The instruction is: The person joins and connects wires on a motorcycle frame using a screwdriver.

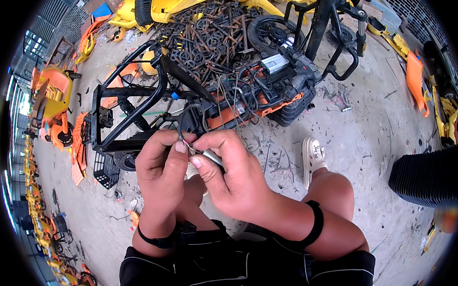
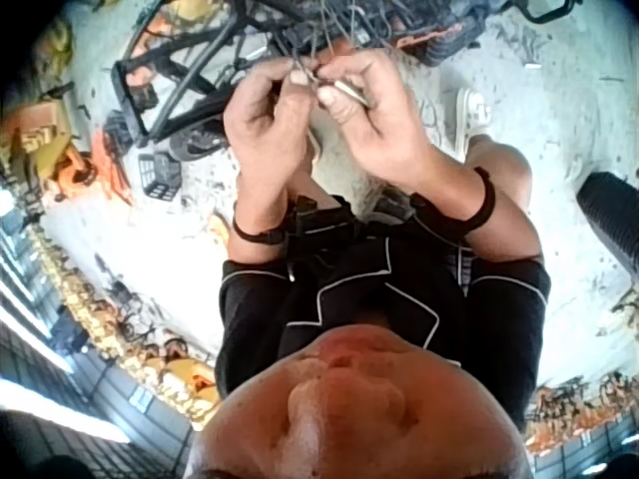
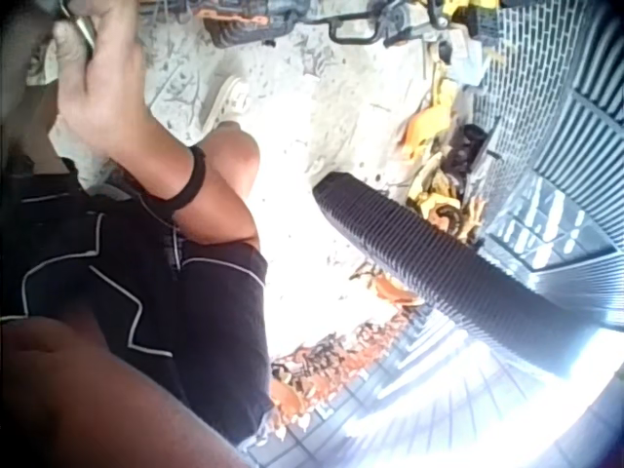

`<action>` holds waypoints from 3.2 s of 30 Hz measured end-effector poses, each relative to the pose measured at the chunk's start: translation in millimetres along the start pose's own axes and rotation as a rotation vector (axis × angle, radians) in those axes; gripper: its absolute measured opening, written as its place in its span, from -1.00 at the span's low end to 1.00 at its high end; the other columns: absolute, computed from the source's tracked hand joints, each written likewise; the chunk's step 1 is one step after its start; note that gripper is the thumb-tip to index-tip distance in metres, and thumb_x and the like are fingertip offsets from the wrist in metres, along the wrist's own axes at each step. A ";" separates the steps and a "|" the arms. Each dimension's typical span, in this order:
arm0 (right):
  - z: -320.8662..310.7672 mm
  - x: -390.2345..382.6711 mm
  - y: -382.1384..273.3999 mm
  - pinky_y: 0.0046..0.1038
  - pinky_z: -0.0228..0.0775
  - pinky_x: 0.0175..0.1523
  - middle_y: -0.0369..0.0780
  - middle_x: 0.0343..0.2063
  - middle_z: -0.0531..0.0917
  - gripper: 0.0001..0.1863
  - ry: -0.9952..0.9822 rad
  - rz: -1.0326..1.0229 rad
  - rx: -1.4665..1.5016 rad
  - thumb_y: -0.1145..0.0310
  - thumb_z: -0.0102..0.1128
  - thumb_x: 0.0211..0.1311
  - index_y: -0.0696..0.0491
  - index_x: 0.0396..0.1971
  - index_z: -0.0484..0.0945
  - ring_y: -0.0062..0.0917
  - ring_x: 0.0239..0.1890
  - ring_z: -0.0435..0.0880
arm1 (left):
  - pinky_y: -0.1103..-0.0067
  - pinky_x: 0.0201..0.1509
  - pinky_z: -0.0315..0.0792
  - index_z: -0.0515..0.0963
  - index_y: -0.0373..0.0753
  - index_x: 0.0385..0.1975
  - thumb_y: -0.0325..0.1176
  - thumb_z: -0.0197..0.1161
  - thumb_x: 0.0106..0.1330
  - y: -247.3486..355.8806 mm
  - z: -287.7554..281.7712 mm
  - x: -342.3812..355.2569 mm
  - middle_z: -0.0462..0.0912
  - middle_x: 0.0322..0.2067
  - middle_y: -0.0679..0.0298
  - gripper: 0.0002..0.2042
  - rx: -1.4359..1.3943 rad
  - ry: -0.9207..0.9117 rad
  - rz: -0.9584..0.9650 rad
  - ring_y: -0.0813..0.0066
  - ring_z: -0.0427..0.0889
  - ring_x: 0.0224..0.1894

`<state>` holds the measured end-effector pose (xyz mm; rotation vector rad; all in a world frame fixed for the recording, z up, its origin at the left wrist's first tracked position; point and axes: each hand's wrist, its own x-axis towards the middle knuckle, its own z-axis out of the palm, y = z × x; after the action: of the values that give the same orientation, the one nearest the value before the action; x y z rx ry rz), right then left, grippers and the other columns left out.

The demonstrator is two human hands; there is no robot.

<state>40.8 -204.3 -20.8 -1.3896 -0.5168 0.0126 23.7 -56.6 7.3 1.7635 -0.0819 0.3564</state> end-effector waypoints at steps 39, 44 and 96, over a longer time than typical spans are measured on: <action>-11.0 7.5 -12.8 -0.41 0.47 -0.44 -0.14 -0.48 0.59 -0.82 -0.069 -0.385 -0.651 0.56 0.24 0.17 0.16 -0.24 0.47 -0.31 -0.51 0.63 | 0.59 -0.12 0.30 0.40 -0.23 -0.28 -0.29 0.12 0.47 -21.6 21.3 -3.3 0.39 -0.28 0.31 -0.85 -0.842 -0.007 -0.105 0.57 0.36 -0.28; -10.8 8.0 -20.8 -0.47 0.43 -0.41 -0.13 -0.49 0.55 -0.89 -0.099 0.032 -0.071 0.55 0.15 0.28 0.13 -0.24 0.43 -0.33 -0.52 0.62 | 0.58 -0.11 0.28 0.39 -0.23 -0.28 -0.30 0.10 0.48 -18.2 25.7 -4.9 0.36 -0.28 0.32 -0.85 -0.868 -0.001 -0.110 0.55 0.34 -0.26; -24.4 18.4 -18.5 -0.34 0.48 -0.34 -0.13 -0.44 0.60 -0.85 -0.196 -0.063 -0.235 0.46 0.17 0.30 0.13 -0.21 0.42 -0.16 -0.41 0.66 | 0.60 -0.07 0.31 0.41 -0.23 -0.18 -0.30 0.04 0.52 -18.9 24.8 -11.4 0.44 -0.20 0.30 -0.87 -0.776 -0.001 -0.114 0.58 0.38 -0.18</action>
<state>60.5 -225.0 0.6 -1.6096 -0.7435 0.0381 22.4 -77.8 -18.2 0.9945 -0.1032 0.1988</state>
